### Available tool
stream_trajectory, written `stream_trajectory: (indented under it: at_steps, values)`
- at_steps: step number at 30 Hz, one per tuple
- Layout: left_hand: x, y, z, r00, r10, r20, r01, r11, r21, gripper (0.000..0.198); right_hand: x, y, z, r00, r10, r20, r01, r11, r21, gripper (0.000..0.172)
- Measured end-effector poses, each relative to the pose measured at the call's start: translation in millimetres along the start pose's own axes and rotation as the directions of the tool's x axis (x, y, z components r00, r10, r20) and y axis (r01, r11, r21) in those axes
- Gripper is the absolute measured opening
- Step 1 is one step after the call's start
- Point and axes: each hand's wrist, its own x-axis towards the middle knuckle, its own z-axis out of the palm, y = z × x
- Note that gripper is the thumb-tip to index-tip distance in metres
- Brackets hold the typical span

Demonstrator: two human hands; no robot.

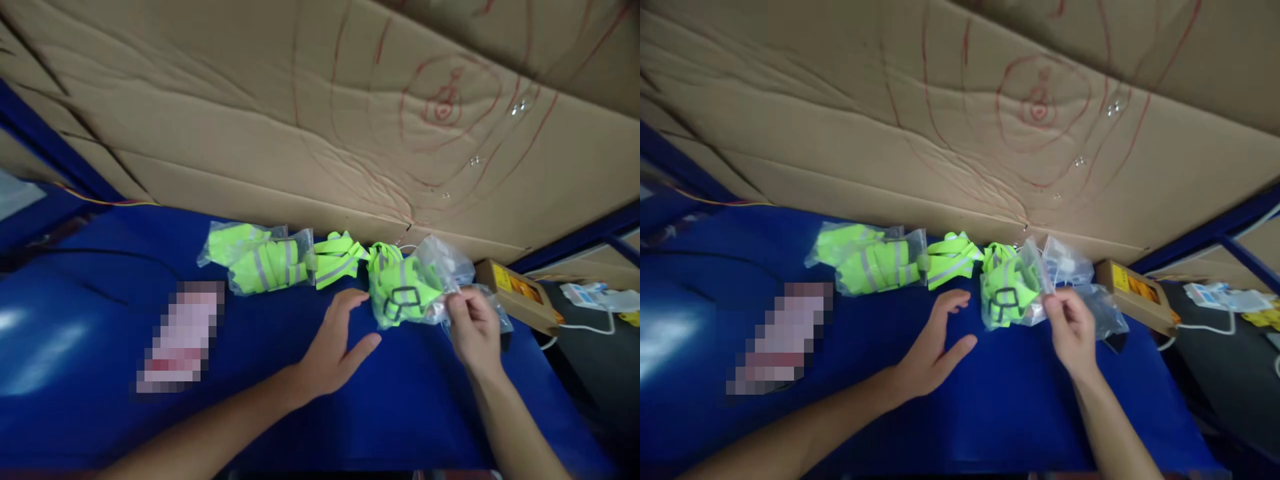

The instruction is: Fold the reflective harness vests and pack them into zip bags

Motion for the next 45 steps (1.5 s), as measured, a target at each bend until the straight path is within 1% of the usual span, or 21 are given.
stream_trajectory:
  at_steps: [2, 4, 6, 8, 9, 11, 12, 13, 15, 18, 21, 23, 25, 27, 30, 32, 34, 37, 42, 44, 45]
  values:
    - [-2, 5, 0.1, 0.999, 0.022, 0.03, -0.024, 0.998, 0.057, 0.042, 20, -10, -2, 0.996, -0.056, -0.068, 0.054, 0.998, -0.023, 0.024]
    - [-3, 10, 0.7, 0.997, -0.005, 0.075, -0.001, 0.996, 0.087, 0.035, 39, -22, 4, 0.977, -0.172, -0.128, 0.155, 0.978, -0.137, 0.021]
    - [-5, 13, 2.3, 0.992, -0.022, 0.124, 0.007, 0.993, 0.121, 0.031, 52, -34, 21, 0.926, -0.37, -0.072, 0.331, 0.89, -0.314, 0.016]
    - [-7, 13, 5.1, 0.987, -0.007, 0.162, -0.021, 0.985, 0.17, 0.027, 56, -39, 49, 0.825, -0.549, 0.136, 0.552, 0.73, -0.403, 0.014]
    - [-8, 11, 6.6, 0.983, 0.012, 0.182, -0.049, 0.979, 0.199, 0.023, 56, -38, 64, 0.777, -0.58, 0.243, 0.627, 0.682, -0.377, 0.015]
    - [-9, 8, 9.6, 0.972, 0.052, 0.229, -0.116, 0.955, 0.271, 0.015, 52, -28, 94, 0.689, -0.545, 0.478, 0.709, 0.641, -0.293, 0.025]
    - [-9, 7, 10.8, 0.965, 0.068, 0.254, -0.148, 0.939, 0.311, 0.014, 49, -20, 106, 0.648, -0.493, 0.58, 0.716, 0.654, -0.244, 0.03]
    - [-10, 5, 11.6, 0.958, 0.081, 0.276, -0.178, 0.92, 0.348, 0.015, 46, -12, 116, 0.627, -0.474, 0.619, 0.717, 0.661, -0.221, 0.032]
    - [-10, 4, 12.0, 0.946, 0.105, 0.306, -0.23, 0.883, 0.408, 0.017, 42, 3, 129, 0.636, -0.448, 0.628, 0.696, 0.685, -0.216, 0.034]
    - [-9, 5, 10.2, 0.939, 0.146, 0.311, -0.285, 0.836, 0.469, 0.017, 39, 13, 139, 0.723, -0.422, 0.548, 0.622, 0.741, -0.251, 0.037]
    - [-7, 4, 7.8, 0.941, 0.145, 0.306, -0.291, 0.81, 0.509, 0.017, 42, 4, 153, 0.809, -0.374, 0.454, 0.526, 0.805, -0.274, 0.037]
    - [-5, 2, 7.0, 0.942, 0.115, 0.316, -0.276, 0.803, 0.528, 0.017, 47, -5, 167, 0.831, -0.346, 0.436, 0.486, 0.833, -0.265, 0.036]
    - [-4, -2, 7.0, 0.941, 0.088, 0.325, -0.262, 0.797, 0.544, 0.016, 54, -14, 180, 0.82, -0.331, 0.467, 0.476, 0.847, -0.235, 0.034]
    - [-3, -5, 7.3, 0.94, 0.074, 0.334, -0.258, 0.793, 0.552, 0.016, 62, -18, 186, 0.783, -0.326, 0.53, 0.487, 0.851, -0.196, 0.032]
    - [-3, -5, 7.4, 0.937, 0.063, 0.343, -0.257, 0.789, 0.558, 0.016, 68, -15, 178, 0.712, -0.331, 0.619, 0.52, 0.841, -0.149, 0.038]
    - [-3, -4, 7.1, 0.939, 0.058, 0.339, -0.251, 0.789, 0.561, 0.017, 68, -8, 167, 0.699, -0.316, 0.642, 0.543, 0.818, -0.189, 0.067]
    - [-2, -4, 7.0, 0.941, 0.055, 0.335, -0.247, 0.79, 0.562, 0.019, 65, 2, 157, 0.718, -0.266, 0.643, 0.549, 0.785, -0.289, 0.098]
    - [-1, -5, 7.1, 0.941, 0.055, 0.334, -0.245, 0.793, 0.558, 0.019, 67, 13, 151, 0.748, -0.175, 0.64, 0.52, 0.754, -0.401, 0.118]
    - [0, -7, 5.7, 0.937, 0.075, 0.342, -0.264, 0.793, 0.55, 0.018, 92, 19, 166, 0.712, -0.107, 0.694, 0.502, 0.769, -0.396, 0.128]
    - [0, -8, 5.7, 0.938, 0.091, 0.336, -0.272, 0.791, 0.548, 0.018, 101, 17, 174, 0.695, -0.089, 0.714, 0.509, 0.762, -0.4, 0.123]
    - [0, -8, 6.0, 0.938, 0.101, 0.331, -0.277, 0.791, 0.545, 0.018, 103, 15, 177, 0.687, -0.084, 0.721, 0.518, 0.753, -0.406, 0.115]
